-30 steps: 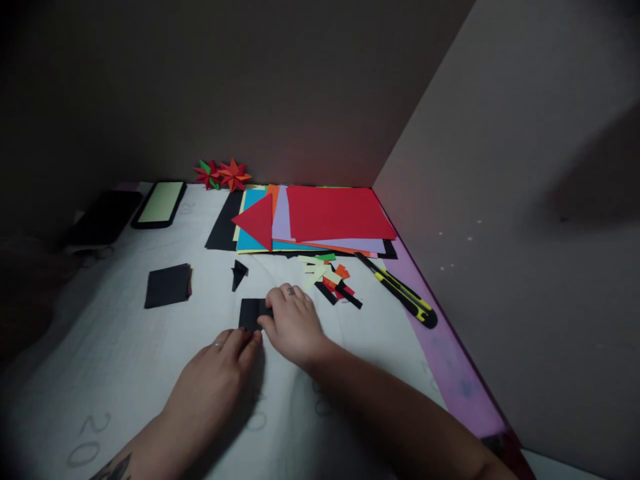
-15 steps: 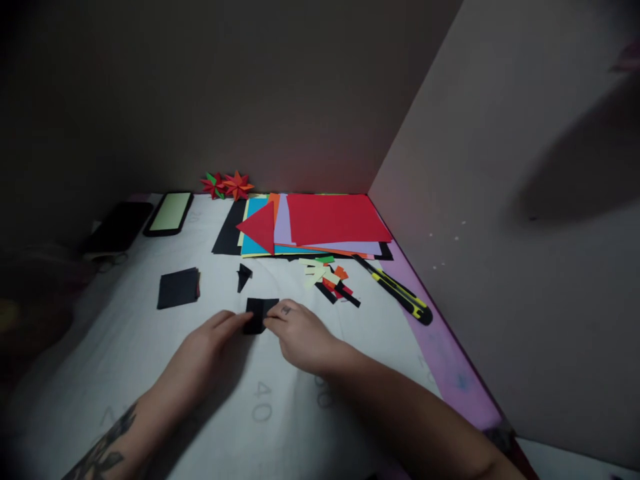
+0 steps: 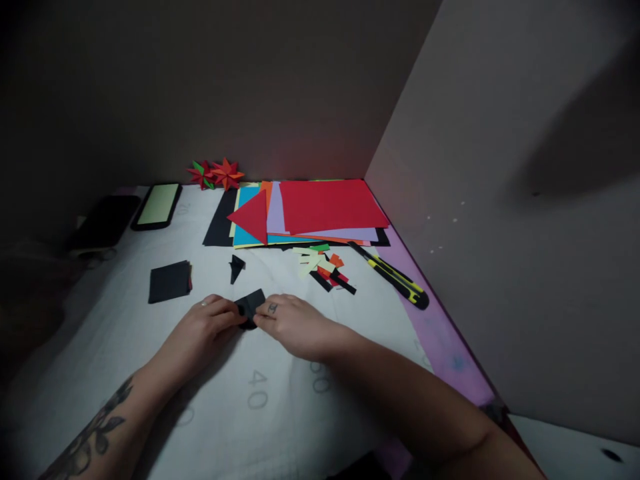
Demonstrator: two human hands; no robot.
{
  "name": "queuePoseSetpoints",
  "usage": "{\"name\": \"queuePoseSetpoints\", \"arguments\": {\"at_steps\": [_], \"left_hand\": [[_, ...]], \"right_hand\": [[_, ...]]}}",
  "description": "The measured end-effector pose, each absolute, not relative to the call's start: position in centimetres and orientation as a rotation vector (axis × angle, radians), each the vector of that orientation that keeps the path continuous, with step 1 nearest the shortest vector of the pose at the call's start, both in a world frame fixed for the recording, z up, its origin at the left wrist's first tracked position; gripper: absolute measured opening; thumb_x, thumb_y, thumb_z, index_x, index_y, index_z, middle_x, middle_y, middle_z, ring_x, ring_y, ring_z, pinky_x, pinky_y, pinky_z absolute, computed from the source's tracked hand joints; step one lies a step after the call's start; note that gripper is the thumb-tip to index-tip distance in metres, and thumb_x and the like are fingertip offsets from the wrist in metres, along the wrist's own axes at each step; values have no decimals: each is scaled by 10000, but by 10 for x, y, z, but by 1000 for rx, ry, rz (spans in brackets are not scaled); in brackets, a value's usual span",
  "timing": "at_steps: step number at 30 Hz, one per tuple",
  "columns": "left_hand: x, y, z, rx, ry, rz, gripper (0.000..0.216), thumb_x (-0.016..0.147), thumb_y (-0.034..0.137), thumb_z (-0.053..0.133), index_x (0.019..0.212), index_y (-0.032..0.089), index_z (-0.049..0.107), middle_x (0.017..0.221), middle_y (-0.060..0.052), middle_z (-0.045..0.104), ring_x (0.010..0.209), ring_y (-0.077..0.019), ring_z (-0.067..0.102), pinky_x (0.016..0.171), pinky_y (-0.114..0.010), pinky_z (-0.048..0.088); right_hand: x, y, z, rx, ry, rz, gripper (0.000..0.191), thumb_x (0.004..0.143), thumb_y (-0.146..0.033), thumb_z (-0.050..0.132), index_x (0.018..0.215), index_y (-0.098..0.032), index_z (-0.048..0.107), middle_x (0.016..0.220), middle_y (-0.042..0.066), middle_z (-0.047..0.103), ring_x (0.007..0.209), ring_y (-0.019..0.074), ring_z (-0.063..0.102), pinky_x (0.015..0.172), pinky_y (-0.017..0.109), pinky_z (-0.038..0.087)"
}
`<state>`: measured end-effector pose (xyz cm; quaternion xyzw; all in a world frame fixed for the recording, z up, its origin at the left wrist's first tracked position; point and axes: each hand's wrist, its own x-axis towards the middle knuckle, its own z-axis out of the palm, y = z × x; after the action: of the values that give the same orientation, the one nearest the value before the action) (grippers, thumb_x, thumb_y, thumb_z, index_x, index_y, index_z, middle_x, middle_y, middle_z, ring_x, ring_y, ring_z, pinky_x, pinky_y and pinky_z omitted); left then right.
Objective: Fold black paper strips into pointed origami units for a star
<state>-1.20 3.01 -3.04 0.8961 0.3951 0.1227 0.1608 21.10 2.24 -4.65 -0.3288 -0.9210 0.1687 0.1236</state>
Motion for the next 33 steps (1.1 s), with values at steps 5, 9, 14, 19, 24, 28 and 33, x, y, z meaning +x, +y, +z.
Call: {"name": "queuePoseSetpoints", "arguments": {"at_steps": [5,9,14,19,24,28,33], "left_hand": [[-10,31,-28,2357,1185,373,188,883,191,504,852,181,689,831,-57,642,819,-193,545,736,-318,440],[-4,32,-25,2288,1335,323,220,890,200,459,768,169,640,784,-55,616,799,-198,545,723,-324,431],[-16,35,-23,2274,1148,304,220,840,99,467,924,204,640,909,-39,618,877,-186,544,782,-321,441],[-22,36,-22,2348,1059,407,269,809,106,544,1009,239,665,1041,-55,590,976,-192,527,841,-335,447],[-14,38,-24,2471,1048,438,144,851,251,587,847,237,730,935,-60,619,917,-209,524,821,-357,429],[-9,38,-25,2426,1124,408,185,874,241,534,795,201,695,858,-52,624,866,-201,523,800,-347,421],[-1,38,-29,2368,1242,376,218,880,245,497,723,171,628,796,-41,603,795,-187,522,777,-344,408]], "right_hand": [[220,25,-44,-925,-2708,583,409,866,-93,547,1225,-282,602,1279,61,601,1180,237,512,948,408,414],[226,27,-45,-863,-2638,672,415,867,-71,532,1185,-321,626,1296,25,598,1196,208,509,973,411,404],[227,29,-45,-821,-2645,664,406,859,-26,484,1144,-257,658,1276,56,614,1168,209,527,949,402,435],[226,31,-46,-823,-2597,666,473,798,43,443,1107,-236,668,1192,34,666,1129,173,557,955,366,456],[225,31,-47,-755,-2632,584,460,789,36,493,1166,-187,636,1184,81,661,1120,196,554,954,369,446],[225,29,-42,-788,-2666,614,463,819,16,487,1180,-237,627,1213,71,634,1157,203,521,966,385,431],[226,29,-36,-805,-2625,737,471,820,9,487,1180,-261,625,1230,53,628,1182,200,514,979,395,430]]}}
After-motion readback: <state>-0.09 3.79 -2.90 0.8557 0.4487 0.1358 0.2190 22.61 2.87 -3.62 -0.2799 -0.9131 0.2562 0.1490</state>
